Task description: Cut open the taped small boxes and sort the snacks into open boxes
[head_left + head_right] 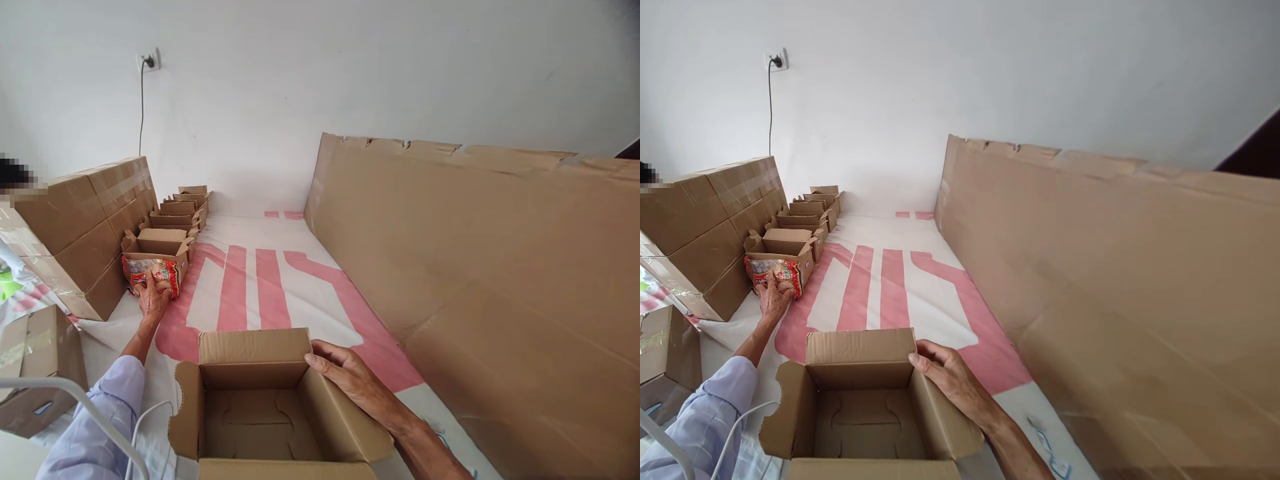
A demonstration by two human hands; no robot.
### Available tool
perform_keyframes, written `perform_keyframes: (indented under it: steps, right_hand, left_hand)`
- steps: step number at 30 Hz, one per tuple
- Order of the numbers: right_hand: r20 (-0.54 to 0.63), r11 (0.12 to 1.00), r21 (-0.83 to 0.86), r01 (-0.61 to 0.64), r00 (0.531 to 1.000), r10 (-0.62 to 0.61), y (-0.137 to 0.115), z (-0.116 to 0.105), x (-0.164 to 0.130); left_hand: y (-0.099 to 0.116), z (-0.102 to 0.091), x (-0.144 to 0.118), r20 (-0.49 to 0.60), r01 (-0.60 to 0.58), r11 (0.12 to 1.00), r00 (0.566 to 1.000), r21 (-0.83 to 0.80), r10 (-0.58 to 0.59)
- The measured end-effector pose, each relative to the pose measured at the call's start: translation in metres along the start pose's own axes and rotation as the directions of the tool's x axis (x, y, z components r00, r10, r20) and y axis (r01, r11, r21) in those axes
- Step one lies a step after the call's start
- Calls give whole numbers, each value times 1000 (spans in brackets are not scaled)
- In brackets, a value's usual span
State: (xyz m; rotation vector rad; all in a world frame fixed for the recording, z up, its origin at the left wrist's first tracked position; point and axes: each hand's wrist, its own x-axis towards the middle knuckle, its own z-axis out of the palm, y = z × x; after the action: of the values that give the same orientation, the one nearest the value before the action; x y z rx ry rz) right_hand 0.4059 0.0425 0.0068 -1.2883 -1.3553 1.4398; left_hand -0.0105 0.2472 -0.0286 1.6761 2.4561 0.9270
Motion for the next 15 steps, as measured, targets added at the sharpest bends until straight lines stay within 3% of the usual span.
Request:
perform_keyframes:
  steps: [6,15]
  right_hand:
    - [2,999,-36,29,1000,-29,-2,3,3]
    - [-42,953,-279,116,990,-133,-4,5,5]
  left_hand:
    - [4,-7,4,44,16,1000,999,6,-16]
    - [-16,-33,-19,57,10,1000,998,2,-10]
